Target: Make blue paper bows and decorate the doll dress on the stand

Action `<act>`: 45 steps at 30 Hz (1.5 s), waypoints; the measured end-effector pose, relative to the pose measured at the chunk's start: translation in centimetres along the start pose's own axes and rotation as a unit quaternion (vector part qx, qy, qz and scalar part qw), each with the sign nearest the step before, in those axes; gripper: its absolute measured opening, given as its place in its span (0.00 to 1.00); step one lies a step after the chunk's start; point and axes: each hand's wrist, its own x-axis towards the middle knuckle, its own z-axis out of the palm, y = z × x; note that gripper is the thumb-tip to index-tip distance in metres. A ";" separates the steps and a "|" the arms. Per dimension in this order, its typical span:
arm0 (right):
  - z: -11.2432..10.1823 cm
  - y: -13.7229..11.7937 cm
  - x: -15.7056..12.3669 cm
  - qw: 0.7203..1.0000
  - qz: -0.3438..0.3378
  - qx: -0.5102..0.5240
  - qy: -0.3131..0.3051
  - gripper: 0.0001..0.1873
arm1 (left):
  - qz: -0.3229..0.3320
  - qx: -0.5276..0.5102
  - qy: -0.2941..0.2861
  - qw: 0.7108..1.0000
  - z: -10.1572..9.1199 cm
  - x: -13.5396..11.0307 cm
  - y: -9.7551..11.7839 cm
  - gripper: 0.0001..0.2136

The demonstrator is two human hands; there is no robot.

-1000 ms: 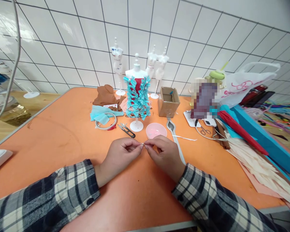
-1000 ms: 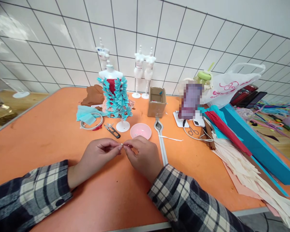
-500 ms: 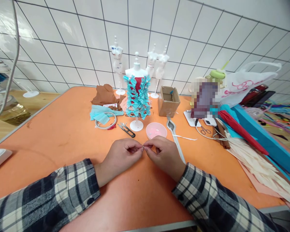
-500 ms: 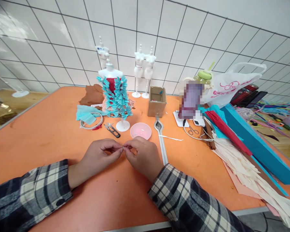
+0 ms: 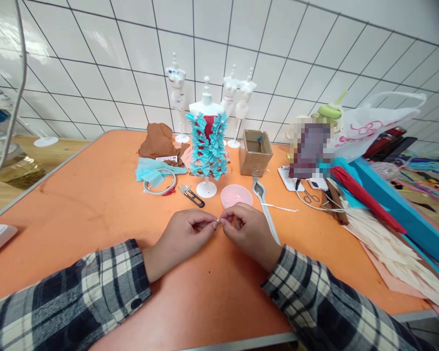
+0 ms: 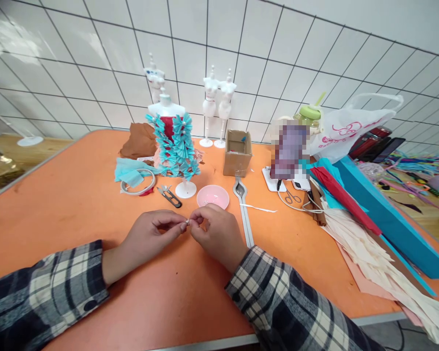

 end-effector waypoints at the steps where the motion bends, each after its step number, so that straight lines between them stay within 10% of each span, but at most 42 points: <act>1: 0.0 0.1 0.0 1.000 -0.009 0.001 -0.003 0.03 | -0.006 -0.009 0.003 1.000 0.0 0.0 0.0 0.09; 13: -0.1 -0.5 -0.4 0.997 -0.066 -0.037 0.013 0.05 | -0.070 -0.033 -0.008 0.997 0.0 -0.1 0.0 0.09; 32: 0.5 -0.3 0.1 0.987 0.106 0.116 -0.041 0.03 | 0.007 0.066 0.004 0.998 0.2 -0.3 0.1 0.08; 45: 0.3 0.2 0.0 0.995 0.050 0.088 0.006 0.03 | -0.056 -0.112 -0.005 0.992 0.0 0.3 0.1 0.09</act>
